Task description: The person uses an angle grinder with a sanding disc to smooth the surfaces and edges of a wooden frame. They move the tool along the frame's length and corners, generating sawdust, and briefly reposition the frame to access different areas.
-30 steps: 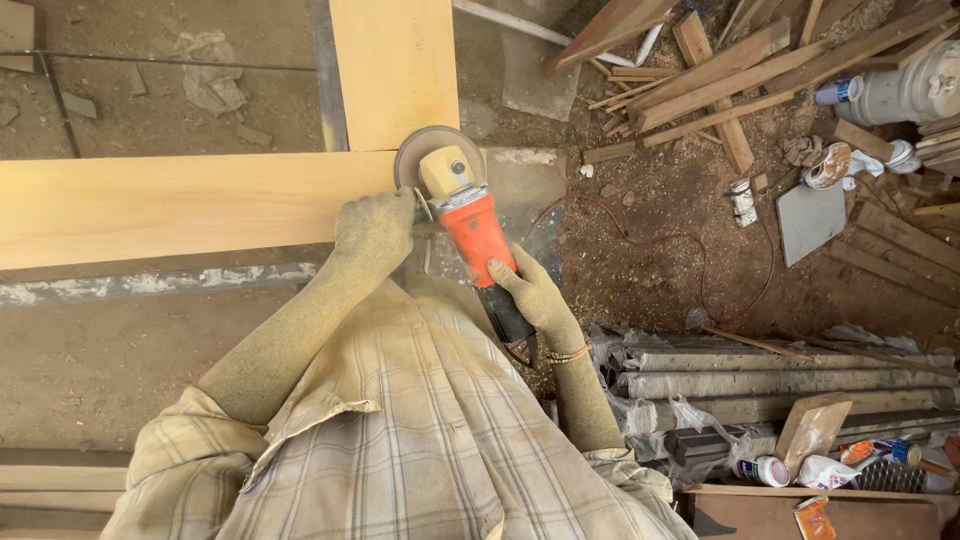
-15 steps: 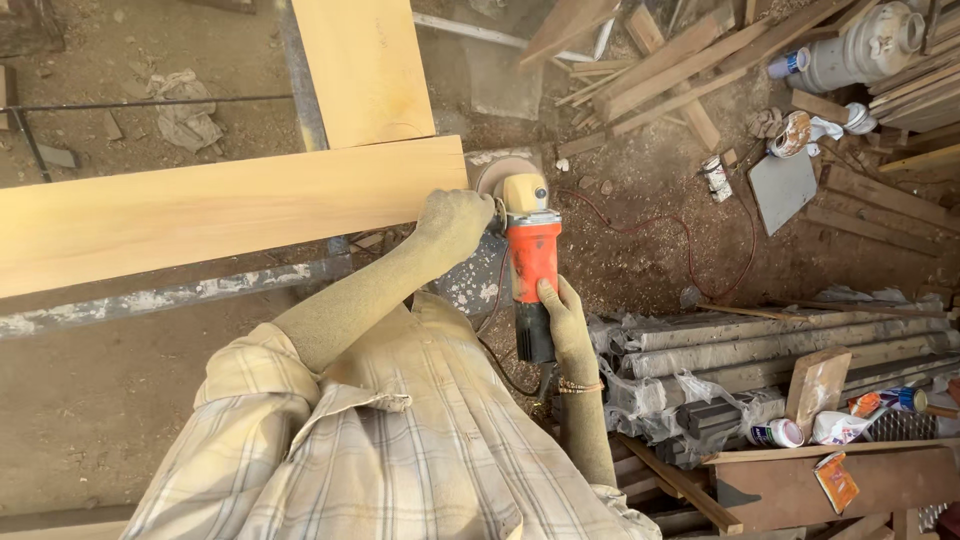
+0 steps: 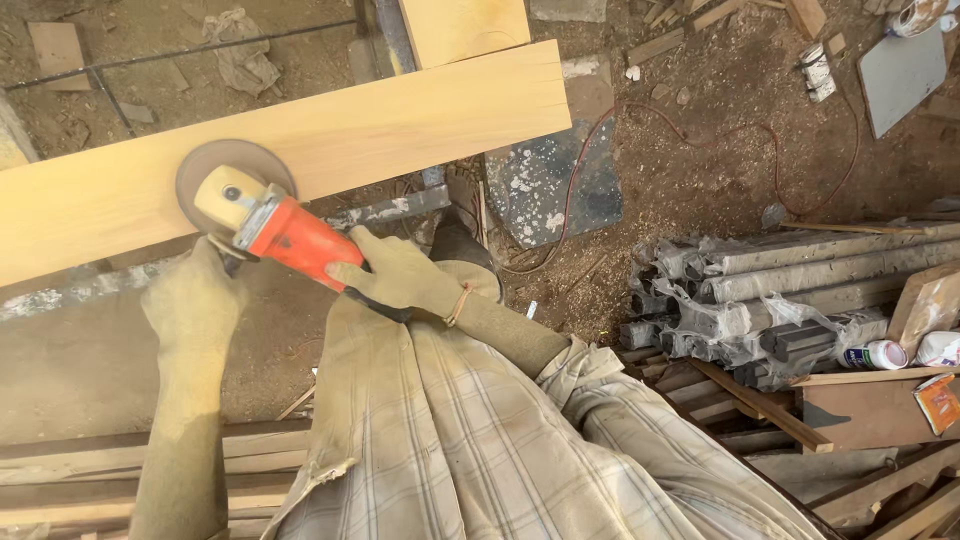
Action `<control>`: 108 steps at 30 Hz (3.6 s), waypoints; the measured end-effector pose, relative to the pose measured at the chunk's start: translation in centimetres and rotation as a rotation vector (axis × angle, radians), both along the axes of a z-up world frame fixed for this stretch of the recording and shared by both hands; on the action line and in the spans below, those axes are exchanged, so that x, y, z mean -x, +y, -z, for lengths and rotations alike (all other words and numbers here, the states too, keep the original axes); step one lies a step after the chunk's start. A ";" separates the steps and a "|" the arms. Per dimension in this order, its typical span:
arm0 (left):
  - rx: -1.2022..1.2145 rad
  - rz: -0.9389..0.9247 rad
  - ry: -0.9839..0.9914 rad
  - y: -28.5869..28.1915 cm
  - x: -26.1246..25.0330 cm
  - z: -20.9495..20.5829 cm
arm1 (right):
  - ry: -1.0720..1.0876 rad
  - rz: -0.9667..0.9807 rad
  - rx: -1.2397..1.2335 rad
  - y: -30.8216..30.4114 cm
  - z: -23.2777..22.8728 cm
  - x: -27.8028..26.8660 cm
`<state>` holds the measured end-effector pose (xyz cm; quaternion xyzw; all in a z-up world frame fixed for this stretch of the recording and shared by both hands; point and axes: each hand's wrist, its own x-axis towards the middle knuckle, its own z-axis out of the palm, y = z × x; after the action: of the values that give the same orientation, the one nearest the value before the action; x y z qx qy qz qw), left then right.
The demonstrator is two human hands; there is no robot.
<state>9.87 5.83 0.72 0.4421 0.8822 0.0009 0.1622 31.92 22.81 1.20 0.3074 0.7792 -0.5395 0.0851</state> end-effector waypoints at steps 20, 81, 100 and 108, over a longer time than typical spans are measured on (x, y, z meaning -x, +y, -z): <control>-0.079 0.277 -0.278 17.6 -15.9 -0.4 | -0.267 0.235 -0.061 11.3 -7.5 -17.1; -0.189 -0.658 -0.063 44.1 -27.2 3.8 | 0.314 0.757 0.055 68.2 -9.5 -26.7; -0.741 -1.580 0.148 50.6 -40.2 -2.6 | 0.052 -0.954 0.031 54.6 -9.3 1.1; -0.278 -1.689 0.060 52.2 -36.4 -3.3 | -0.125 -1.474 0.116 48.7 -7.1 5.1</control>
<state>46.28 58.04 4.06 -0.3478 0.9115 0.2178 0.0283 26.80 71.47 8.29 -0.2703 0.7474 -0.3642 0.4855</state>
